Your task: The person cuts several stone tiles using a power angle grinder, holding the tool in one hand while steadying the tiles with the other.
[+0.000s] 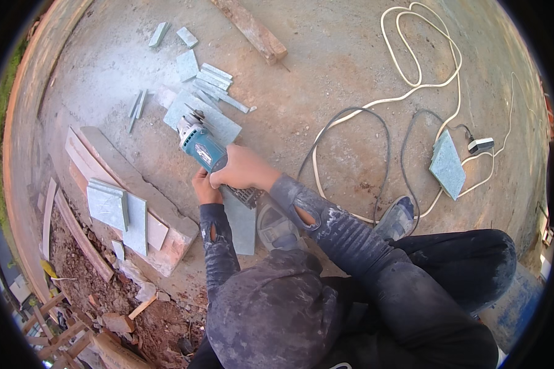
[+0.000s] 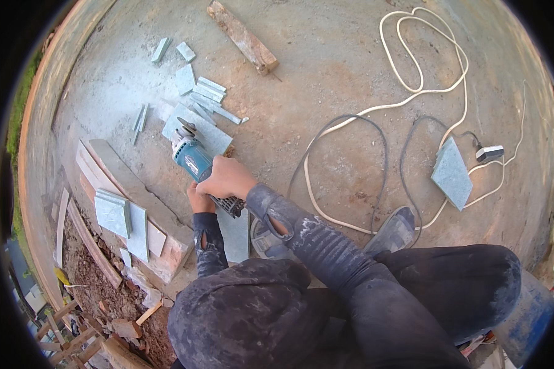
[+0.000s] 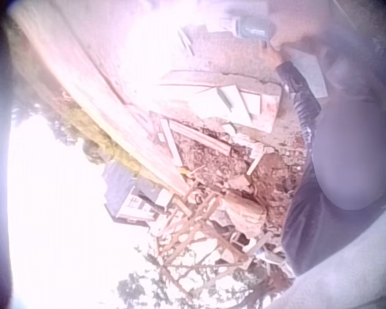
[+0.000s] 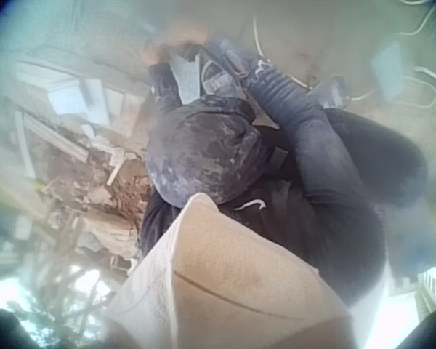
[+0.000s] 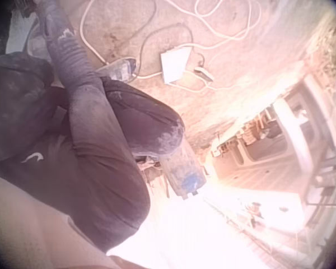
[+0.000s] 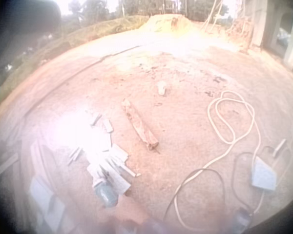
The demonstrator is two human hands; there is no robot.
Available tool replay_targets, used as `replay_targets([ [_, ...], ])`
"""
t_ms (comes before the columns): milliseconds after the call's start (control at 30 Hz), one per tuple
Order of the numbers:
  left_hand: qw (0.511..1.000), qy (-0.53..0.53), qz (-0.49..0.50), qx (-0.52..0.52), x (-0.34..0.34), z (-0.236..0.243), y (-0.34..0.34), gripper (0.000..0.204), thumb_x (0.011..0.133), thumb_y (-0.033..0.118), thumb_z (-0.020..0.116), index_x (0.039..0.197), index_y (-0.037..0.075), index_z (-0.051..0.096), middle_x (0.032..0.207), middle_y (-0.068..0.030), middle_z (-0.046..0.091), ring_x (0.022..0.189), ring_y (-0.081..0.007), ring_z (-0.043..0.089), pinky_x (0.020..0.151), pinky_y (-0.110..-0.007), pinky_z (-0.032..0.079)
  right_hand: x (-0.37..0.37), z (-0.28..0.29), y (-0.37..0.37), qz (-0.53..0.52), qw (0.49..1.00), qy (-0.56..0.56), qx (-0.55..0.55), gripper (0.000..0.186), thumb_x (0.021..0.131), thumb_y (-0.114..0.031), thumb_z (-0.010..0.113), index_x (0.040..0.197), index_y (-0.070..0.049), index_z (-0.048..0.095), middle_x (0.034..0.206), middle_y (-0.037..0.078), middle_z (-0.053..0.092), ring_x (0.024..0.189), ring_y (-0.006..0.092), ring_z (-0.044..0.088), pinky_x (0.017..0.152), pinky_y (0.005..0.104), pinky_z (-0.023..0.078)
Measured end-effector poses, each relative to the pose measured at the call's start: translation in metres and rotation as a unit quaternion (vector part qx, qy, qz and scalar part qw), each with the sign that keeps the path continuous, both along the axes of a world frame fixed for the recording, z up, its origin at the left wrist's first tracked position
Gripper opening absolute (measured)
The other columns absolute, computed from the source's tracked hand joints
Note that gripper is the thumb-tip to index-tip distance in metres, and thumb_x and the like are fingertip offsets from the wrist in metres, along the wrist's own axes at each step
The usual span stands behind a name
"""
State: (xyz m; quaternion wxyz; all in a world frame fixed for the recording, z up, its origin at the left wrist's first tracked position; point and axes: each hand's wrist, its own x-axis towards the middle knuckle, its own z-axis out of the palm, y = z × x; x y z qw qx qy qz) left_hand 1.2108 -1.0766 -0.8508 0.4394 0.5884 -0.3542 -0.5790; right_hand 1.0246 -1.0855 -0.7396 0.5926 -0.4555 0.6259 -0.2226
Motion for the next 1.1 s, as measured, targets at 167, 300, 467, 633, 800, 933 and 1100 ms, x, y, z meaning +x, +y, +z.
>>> replay_targets([
  [167, 1.0, -0.01, -0.015, 0.02, 0.022, -0.024, -0.004, 0.022, 0.083, 0.004, 0.067, 0.103, -0.005, 0.069, 0.092, -0.0069, 0.07, 0.073, -0.0107, 0.063, 0.066, -0.024, 0.05, 0.001, -0.004, -0.039, 0.043, 0.999, 0.024, -0.021, 0.074, 0.055, -0.038, 0.078, 0.103, 0.015, 0.063, 0.099, 0.032, 0.067, 0.092, 0.0405, 0.069, 0.081, 0.0388, 0.055],
  [300, 0.999, 0.007, -0.013, 0.049, 0.007, -0.02, -0.005, 0.027, 0.087, 0.003, 0.064, 0.112, -0.007, 0.065, 0.099, -0.0077, 0.068, 0.078, -0.0114, 0.063, 0.069, -0.023, 0.05, -0.016, -0.01, -0.04, 0.078, 0.997, 0.024, -0.018, 0.073, 0.057, -0.037, 0.077, 0.104, 0.015, 0.059, 0.097, 0.031, 0.066, 0.093, 0.038, 0.067, 0.078, 0.0383, 0.053],
  [467, 0.997, 0.046, 0.021, 0.061, 0.0, 0.0, -0.005, 0.035, 0.091, 0.004, 0.064, 0.123, -0.009, 0.059, 0.104, -0.0096, 0.068, 0.084, -0.0152, 0.065, 0.079, -0.028, 0.055, -0.047, -0.002, -0.017, 0.135, 0.991, 0.013, 0.002, 0.065, 0.056, -0.034, 0.077, 0.101, 0.01, 0.06, 0.094, 0.026, 0.067, 0.088, 0.0355, 0.067, 0.075, 0.0378, 0.052],
  [633, 0.997, 0.035, 0.023, 0.062, -0.009, 0.006, -0.006, 0.04, 0.09, 0.007, 0.069, 0.125, -0.009, 0.058, 0.104, -0.0104, 0.068, 0.087, -0.0156, 0.066, 0.082, -0.03, 0.056, -0.095, 0.013, -0.014, 0.233, 0.969, 0.084, -0.013, 0.057, 0.058, -0.032, 0.077, 0.1, 0.004, 0.062, 0.094, 0.023, 0.067, 0.087, 0.0337, 0.066, 0.076, 0.0387, 0.052],
  [800, 0.997, 0.047, 0.021, 0.057, -0.011, 0.007, -0.007, 0.04, 0.09, 0.006, 0.068, 0.126, -0.009, 0.058, 0.102, -0.0105, 0.068, 0.086, -0.0155, 0.066, 0.082, -0.03, 0.056, -0.11, 0.015, -0.042, 0.338, 0.934, 0.114, -0.024, 0.057, 0.057, -0.032, 0.078, 0.098, 0.004, 0.064, 0.094, 0.022, 0.068, 0.087, 0.033, 0.067, 0.076, 0.0386, 0.052],
  [933, 0.998, 0.036, 0.02, 0.055, -0.007, 0.004, -0.006, 0.036, 0.091, 0.006, 0.067, 0.123, -0.009, 0.06, 0.102, -0.0106, 0.068, 0.086, -0.0156, 0.066, 0.082, -0.03, 0.056, -0.096, 0.021, -0.065, 0.388, 0.91, 0.138, -0.042, 0.055, 0.057, -0.032, 0.078, 0.097, 0.005, 0.066, 0.092, 0.022, 0.069, 0.085, 0.0329, 0.068, 0.073, 0.0391, 0.052],
  [1100, 0.997, 0.037, 0.015, 0.06, -0.007, 0.006, -0.006, 0.026, 0.092, 0.006, 0.066, 0.113, -0.009, 0.064, 0.1, -0.0103, 0.068, 0.087, -0.0164, 0.066, 0.082, -0.03, 0.057, -0.066, 0.023, -0.085, 0.414, 0.898, 0.141, -0.056, 0.056, 0.055, -0.031, 0.078, 0.094, 0.007, 0.067, 0.091, 0.023, 0.069, 0.082, 0.0335, 0.069, 0.071, 0.0388, 0.054],
])
